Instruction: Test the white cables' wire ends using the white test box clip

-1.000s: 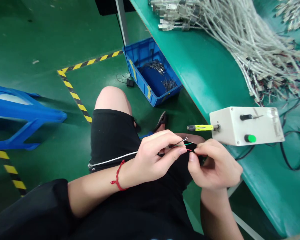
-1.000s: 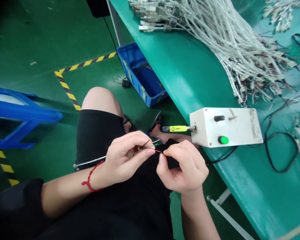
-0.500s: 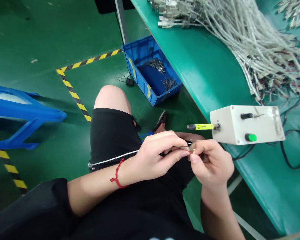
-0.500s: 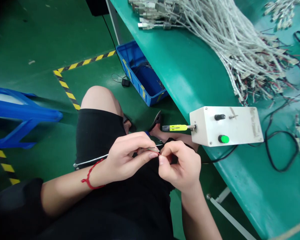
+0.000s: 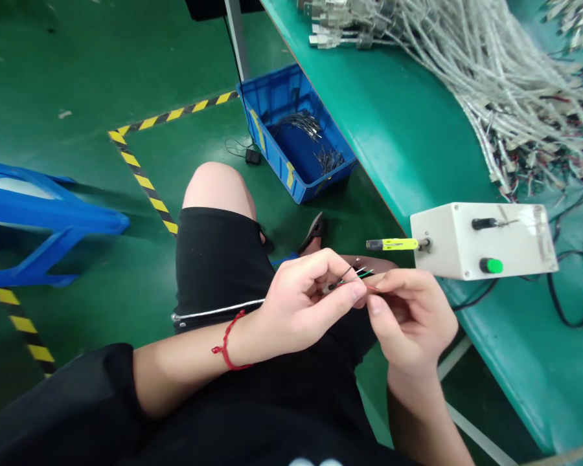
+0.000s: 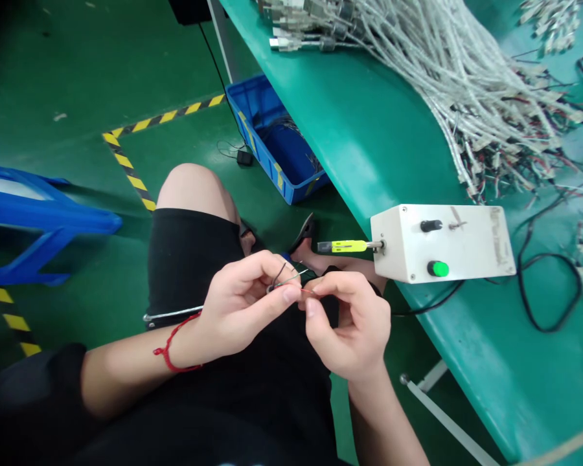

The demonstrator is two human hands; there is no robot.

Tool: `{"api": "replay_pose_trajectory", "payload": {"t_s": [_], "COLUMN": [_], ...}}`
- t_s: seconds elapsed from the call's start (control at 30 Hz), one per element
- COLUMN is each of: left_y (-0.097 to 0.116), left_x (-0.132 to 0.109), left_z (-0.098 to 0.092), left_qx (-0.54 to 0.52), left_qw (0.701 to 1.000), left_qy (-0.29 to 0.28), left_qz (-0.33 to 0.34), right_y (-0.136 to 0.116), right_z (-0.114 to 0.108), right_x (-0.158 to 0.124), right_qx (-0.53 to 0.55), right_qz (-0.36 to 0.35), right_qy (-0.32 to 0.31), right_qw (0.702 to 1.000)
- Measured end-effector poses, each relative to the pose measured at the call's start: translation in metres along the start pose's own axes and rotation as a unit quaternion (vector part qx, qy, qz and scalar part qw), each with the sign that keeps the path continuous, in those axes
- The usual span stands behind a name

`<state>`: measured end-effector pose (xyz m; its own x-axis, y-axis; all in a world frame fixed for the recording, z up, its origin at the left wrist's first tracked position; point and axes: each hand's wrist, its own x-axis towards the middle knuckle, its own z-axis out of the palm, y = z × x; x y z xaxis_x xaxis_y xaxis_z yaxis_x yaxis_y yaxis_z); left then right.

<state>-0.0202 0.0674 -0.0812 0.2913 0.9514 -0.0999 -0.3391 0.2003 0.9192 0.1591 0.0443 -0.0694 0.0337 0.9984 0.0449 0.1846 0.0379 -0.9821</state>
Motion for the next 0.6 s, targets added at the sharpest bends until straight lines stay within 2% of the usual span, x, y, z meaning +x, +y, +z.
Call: {"api": "replay_pose_trajectory", "payload": {"t_s": [0.07,0.13,0.3,0.6], "left_y": [0.000,0.000,-0.001,-0.002], "left_x": [0.000,0.000,0.001,0.002], "left_z": [0.001,0.001,0.002,0.002], "left_qx": [-0.010,-0.019,-0.053,-0.033], "left_qw": [1.000,1.000,0.999,0.999], "left_qy": [0.002,0.000,-0.008,-0.014], "left_qz": [-0.012,-0.017,-0.009,-0.009], "right_y": [0.001,0.000,-0.004,-0.005], "right_z": [-0.001,-0.001,-0.001,-0.009], "right_x": [0.001,0.003,0.008,0.014], "right_qx": [-0.064,-0.080,-0.022,-0.026], "right_qz": [-0.038,-0.052,-0.030,-0.027], "right_qy": [0.009,0.007,-0.008,-0.047], "right_qw": [0.997,0.995,0.999,0.998]}}
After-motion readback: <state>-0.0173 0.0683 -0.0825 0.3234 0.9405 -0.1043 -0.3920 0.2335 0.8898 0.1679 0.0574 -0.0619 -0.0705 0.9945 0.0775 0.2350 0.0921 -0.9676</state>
